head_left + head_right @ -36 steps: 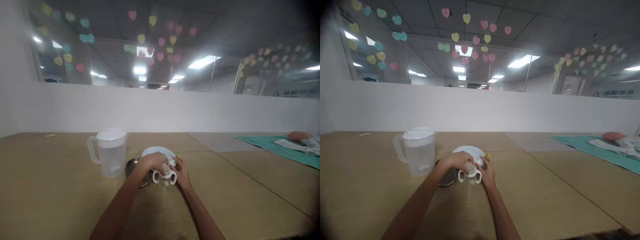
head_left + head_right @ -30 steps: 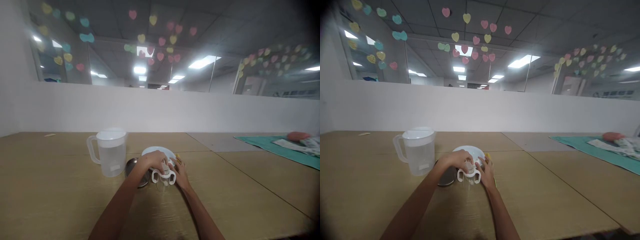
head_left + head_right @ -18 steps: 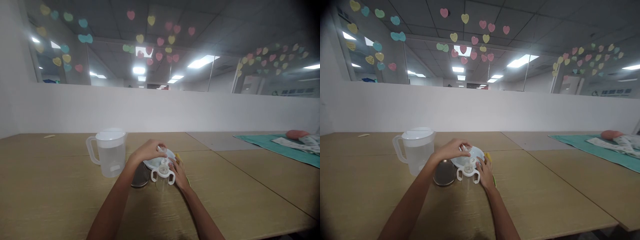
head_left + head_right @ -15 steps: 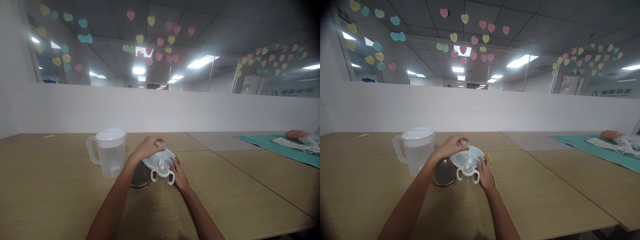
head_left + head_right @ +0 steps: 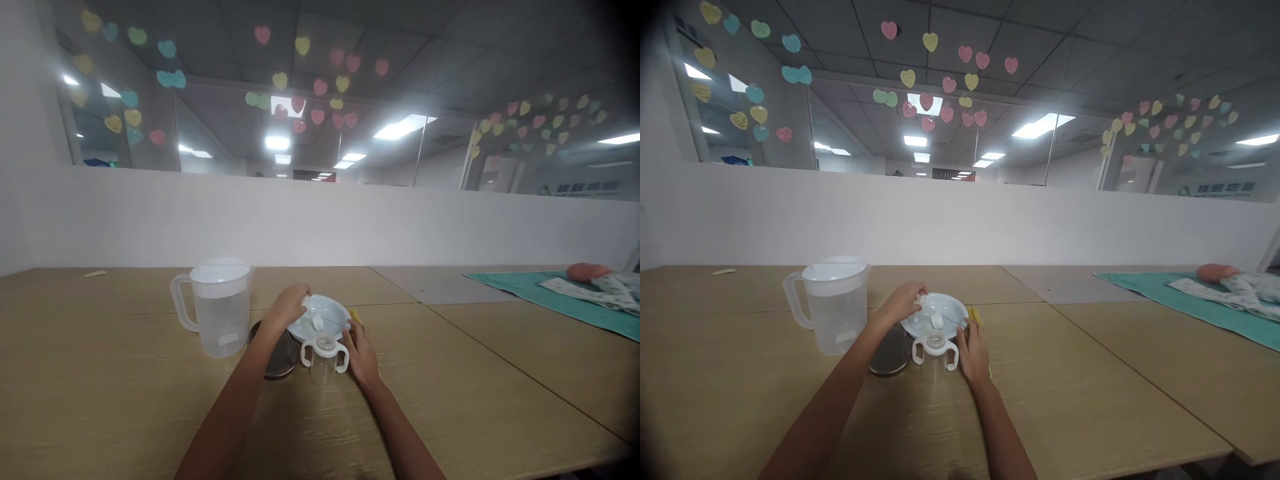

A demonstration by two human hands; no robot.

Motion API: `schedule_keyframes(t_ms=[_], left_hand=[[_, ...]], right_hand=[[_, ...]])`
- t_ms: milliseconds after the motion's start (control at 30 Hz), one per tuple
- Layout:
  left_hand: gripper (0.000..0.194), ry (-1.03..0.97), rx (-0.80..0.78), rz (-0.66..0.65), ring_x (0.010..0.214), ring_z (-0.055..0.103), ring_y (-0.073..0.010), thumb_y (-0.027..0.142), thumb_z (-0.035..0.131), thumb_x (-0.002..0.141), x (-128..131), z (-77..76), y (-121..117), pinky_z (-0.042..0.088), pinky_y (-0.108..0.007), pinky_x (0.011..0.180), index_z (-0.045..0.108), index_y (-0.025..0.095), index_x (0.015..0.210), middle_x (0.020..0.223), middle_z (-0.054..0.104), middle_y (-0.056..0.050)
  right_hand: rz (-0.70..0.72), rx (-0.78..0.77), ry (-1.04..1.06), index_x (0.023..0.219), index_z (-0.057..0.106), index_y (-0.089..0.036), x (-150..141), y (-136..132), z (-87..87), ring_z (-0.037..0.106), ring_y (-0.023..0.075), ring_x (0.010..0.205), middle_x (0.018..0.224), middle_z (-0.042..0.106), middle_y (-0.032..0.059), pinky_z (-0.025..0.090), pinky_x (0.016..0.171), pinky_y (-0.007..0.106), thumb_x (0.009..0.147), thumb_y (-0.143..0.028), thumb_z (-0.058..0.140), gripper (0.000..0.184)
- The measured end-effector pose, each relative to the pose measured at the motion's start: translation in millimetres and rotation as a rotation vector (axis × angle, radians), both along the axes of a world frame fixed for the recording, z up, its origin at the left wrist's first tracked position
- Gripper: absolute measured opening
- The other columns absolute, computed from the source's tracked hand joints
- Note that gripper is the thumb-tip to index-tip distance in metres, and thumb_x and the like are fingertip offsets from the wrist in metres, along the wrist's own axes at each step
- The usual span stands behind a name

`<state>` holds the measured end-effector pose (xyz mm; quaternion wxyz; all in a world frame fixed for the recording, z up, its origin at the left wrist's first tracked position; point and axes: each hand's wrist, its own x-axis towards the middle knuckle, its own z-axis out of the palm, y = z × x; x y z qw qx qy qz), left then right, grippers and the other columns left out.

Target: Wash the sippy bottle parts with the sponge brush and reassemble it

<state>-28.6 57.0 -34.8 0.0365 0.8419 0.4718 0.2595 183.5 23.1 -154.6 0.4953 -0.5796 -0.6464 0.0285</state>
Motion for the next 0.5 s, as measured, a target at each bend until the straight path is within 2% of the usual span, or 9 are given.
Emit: schedule_keyframes(t_ms=[167, 333, 433, 500], left_hand=[[0.037, 0.053, -0.08, 0.041, 0.096, 0.058, -0.0209, 0.016, 0.068, 0.066, 0.8, -18.3, 12.9, 0.043, -0.03, 0.082, 0.057, 0.019, 0.102, 0.101, 0.063, -0.007], [0.041, 0.068, -0.147, 0.043, 0.094, 0.06, -0.0226, 0.033, 0.07, 0.067, 10.3, -30.3, 11.3, 0.044, -0.029, 0.079, 0.058, 0.017, 0.103, 0.098, 0.066, -0.009], [0.042, 0.059, -0.19, 0.003, 0.088, 0.063, -0.0202, 0.044, 0.063, 0.072, 13.4, -29.5, 5.5, 0.045, -0.026, 0.073, 0.058, 0.018, 0.105, 0.096, 0.068, -0.007], [0.044, 0.047, -0.188, -0.008, 0.089, 0.063, -0.0201, 0.045, 0.058, 0.075, 9.7, -19.0, -0.5, 0.045, -0.025, 0.073, 0.057, 0.018, 0.11, 0.099, 0.067, -0.008]], right_hand=[[-0.006, -0.024, 0.035, 0.114, 0.052, -0.017, -0.2, -0.2, -0.8, 0.049, 0.0231, 0.11, 0.115, 0.056, 0.0113, 0.036, 0.096, 0.041, 0.086, -0.052, 0.033, 0.048], [0.004, 0.001, 0.041, 0.112, 0.053, -0.018, -0.9, -2.2, 0.4, 0.05, 0.0228, 0.109, 0.115, 0.057, 0.0107, 0.037, 0.095, 0.04, 0.085, -0.052, 0.034, 0.048], [0.012, 0.015, 0.042, 0.112, 0.053, -0.017, -1.2, -3.5, 1.3, 0.05, 0.0223, 0.11, 0.115, 0.057, 0.0109, 0.037, 0.096, 0.039, 0.086, -0.051, 0.034, 0.047], [0.016, 0.021, 0.044, 0.111, 0.053, -0.017, -1.3, -3.8, 1.3, 0.05, 0.0221, 0.11, 0.115, 0.057, 0.0106, 0.037, 0.096, 0.039, 0.086, -0.051, 0.034, 0.047]])
